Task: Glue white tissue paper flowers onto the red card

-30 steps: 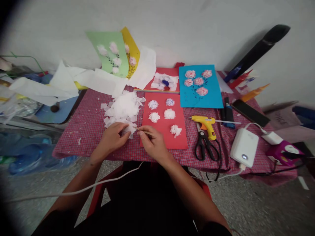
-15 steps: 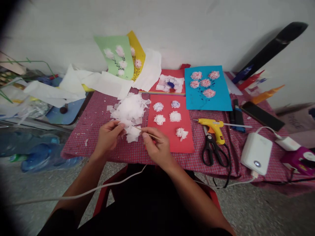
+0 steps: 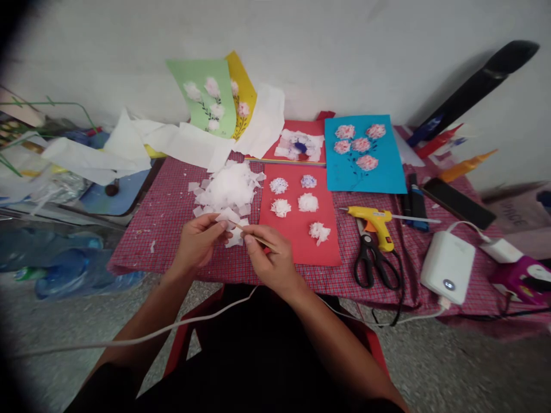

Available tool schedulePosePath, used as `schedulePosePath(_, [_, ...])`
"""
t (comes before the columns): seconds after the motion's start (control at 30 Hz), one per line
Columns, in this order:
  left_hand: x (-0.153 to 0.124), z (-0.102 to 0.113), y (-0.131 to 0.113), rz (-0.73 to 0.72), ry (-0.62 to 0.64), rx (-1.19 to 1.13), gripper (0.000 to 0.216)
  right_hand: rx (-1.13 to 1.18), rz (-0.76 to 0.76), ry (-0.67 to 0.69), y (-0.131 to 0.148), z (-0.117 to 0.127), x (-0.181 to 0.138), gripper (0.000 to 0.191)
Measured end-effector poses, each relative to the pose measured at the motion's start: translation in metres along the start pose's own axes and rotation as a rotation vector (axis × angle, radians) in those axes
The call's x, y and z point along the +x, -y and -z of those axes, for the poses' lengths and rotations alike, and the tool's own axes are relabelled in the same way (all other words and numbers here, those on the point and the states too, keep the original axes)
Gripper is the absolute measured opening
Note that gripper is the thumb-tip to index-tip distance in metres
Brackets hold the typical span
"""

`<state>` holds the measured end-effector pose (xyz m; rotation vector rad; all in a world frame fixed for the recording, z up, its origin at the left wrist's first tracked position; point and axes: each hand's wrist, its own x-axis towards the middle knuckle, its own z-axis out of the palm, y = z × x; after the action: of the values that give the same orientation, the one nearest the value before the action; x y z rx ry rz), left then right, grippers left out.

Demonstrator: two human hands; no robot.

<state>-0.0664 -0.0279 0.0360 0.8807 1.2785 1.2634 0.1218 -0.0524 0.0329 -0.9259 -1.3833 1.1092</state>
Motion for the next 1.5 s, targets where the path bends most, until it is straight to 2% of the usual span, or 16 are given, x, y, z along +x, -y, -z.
schedulePosePath(0.23, [-0.006,0.000,0.002,-0.002,-0.004,-0.034,0.031,0.038,-0.019,-0.020,-0.001,-0.002,-0.004,0.020])
schedulePosePath(0.37, [-0.014,0.004,0.004,-0.009,0.082,-0.060,0.032,0.131,-0.072,-0.111,0.003,-0.001,-0.007,0.016])
schedulePosePath(0.63, [-0.034,-0.003,0.009,0.076,0.254,-0.061,0.023,0.458,-0.351,-0.234,-0.006,0.006,-0.015,0.017])
schedulePosePath(0.87, [-0.041,-0.006,0.024,-0.001,0.234,0.053,0.020,0.597,-0.447,-0.255,-0.005,0.009,-0.025,0.021])
schedulePosePath(1.03, [-0.046,-0.007,0.021,0.053,0.245,0.038,0.022,0.556,-0.422,-0.156,-0.006,0.015,-0.038,0.028])
schedulePosePath(1.17, [-0.056,-0.010,0.022,0.074,0.320,0.128,0.020,0.381,-0.343,-0.266,-0.012,0.018,-0.053,0.023])
schedulePosePath(1.23, [-0.061,-0.012,0.025,0.008,0.378,0.247,0.018,0.356,-0.344,-0.352,-0.014,0.019,-0.061,0.022])
schedulePosePath(1.3, [-0.065,-0.016,0.027,-0.159,0.446,0.407,0.017,0.393,-0.373,-0.408,-0.013,0.021,-0.067,0.021])
schedulePosePath(1.4, [-0.066,-0.026,0.030,-0.441,0.567,0.606,0.020,0.456,-0.426,-0.434,-0.009,0.028,-0.075,0.021])
schedulePosePath(1.5, [-0.062,-0.039,0.029,-0.574,0.667,0.685,0.023,0.506,-0.427,-0.416,-0.002,0.040,-0.084,0.023])
